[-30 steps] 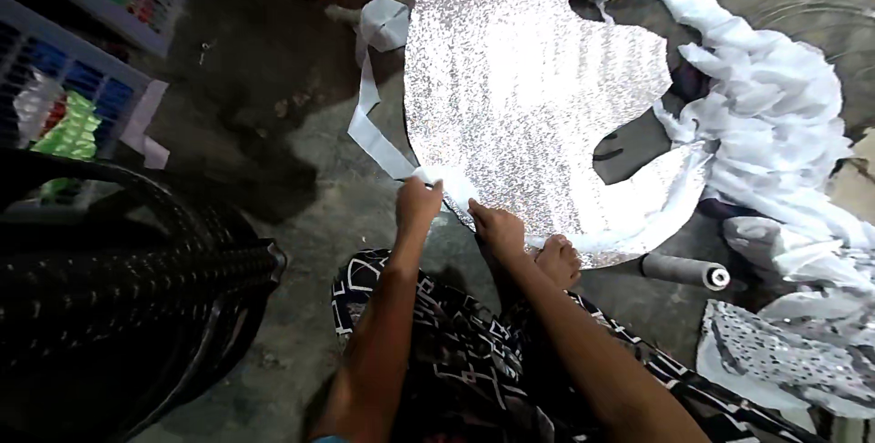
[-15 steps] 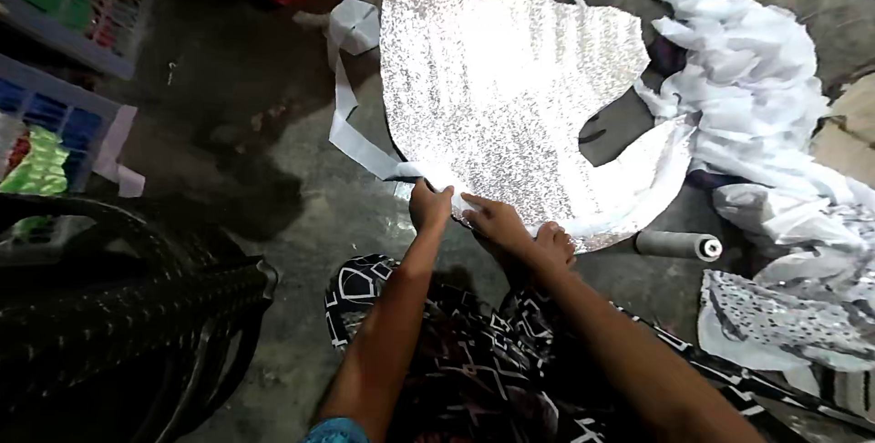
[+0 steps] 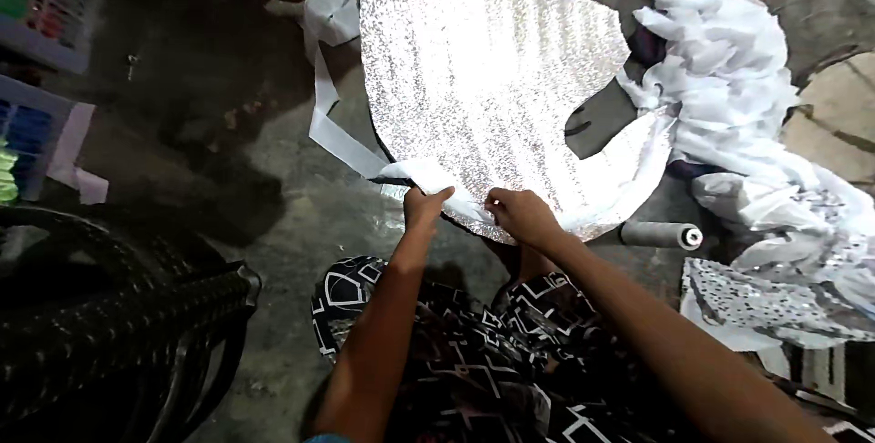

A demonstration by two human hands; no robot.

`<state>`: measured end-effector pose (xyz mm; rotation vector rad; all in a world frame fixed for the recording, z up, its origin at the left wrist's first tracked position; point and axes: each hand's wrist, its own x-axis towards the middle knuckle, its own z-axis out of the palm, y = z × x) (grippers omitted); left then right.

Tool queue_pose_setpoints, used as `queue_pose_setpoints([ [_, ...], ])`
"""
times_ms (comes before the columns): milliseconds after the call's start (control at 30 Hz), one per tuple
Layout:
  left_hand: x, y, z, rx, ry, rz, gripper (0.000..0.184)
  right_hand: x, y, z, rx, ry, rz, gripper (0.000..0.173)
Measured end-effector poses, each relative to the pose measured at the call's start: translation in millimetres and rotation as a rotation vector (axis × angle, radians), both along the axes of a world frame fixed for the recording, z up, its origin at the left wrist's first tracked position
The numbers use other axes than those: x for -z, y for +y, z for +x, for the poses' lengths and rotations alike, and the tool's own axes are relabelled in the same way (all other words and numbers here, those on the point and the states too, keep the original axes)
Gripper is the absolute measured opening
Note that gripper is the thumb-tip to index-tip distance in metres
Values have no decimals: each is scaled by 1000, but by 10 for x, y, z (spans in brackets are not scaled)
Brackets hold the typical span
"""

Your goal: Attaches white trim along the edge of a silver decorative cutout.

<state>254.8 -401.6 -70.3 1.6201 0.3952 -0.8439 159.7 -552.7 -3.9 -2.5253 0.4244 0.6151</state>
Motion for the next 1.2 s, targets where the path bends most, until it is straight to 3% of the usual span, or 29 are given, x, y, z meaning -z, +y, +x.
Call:
queue_pose_setpoints([
  [233, -186, 180, -99, 152, -32, 69, 59, -39, 185, 251, -20, 133, -93, 25],
  [500, -328, 102, 30, 160, -67, 85, 56, -261, 586, 544, -11, 273, -185, 20],
  [567, -299, 67, 89, 144, -102, 62, 56, -246, 586, 437, -2, 118, -209, 23],
  [633, -284, 49, 122, 163, -140, 44, 61, -242, 519, 140, 58, -257, -193, 29],
  [700, -270, 54, 150, 181, -165, 51, 67, -312, 617, -209, 139, -480, -151, 23],
  [733, -281, 51, 162, 182, -169, 49, 71, -321, 746, -389, 227, -456, -55, 20],
  [800, -342, 33, 148, 179, -154, 35, 77, -175, 954, -648, 532, -150, 422, 29],
  [833, -369, 25, 138, 175, -145, 26, 78, 18, 1025, -675, 780, -91, 689, 30],
  [900, -388, 21, 147, 168, -136, 14, 77, 396, 1122, -494, 1257, -190, 1120, 32],
  [967, -383, 43, 143, 180, -128, 11, 77, 635, 1192, -186, 1604, -370, 1409, 27],
  [1033, -362, 49, 152, 196, -127, 7, 77, 769, 1256, 26, 1696, -518, 1654, 31],
  [1100, -331, 46, 178, 205, -151, -11, 77, 818, 1320, 187, 1669, -583, 1699, 34],
  [1200, -294, 30, 195, 217, -156, -45, 78, 851, 1335, 256, 1635, -629, 1460, 24],
])
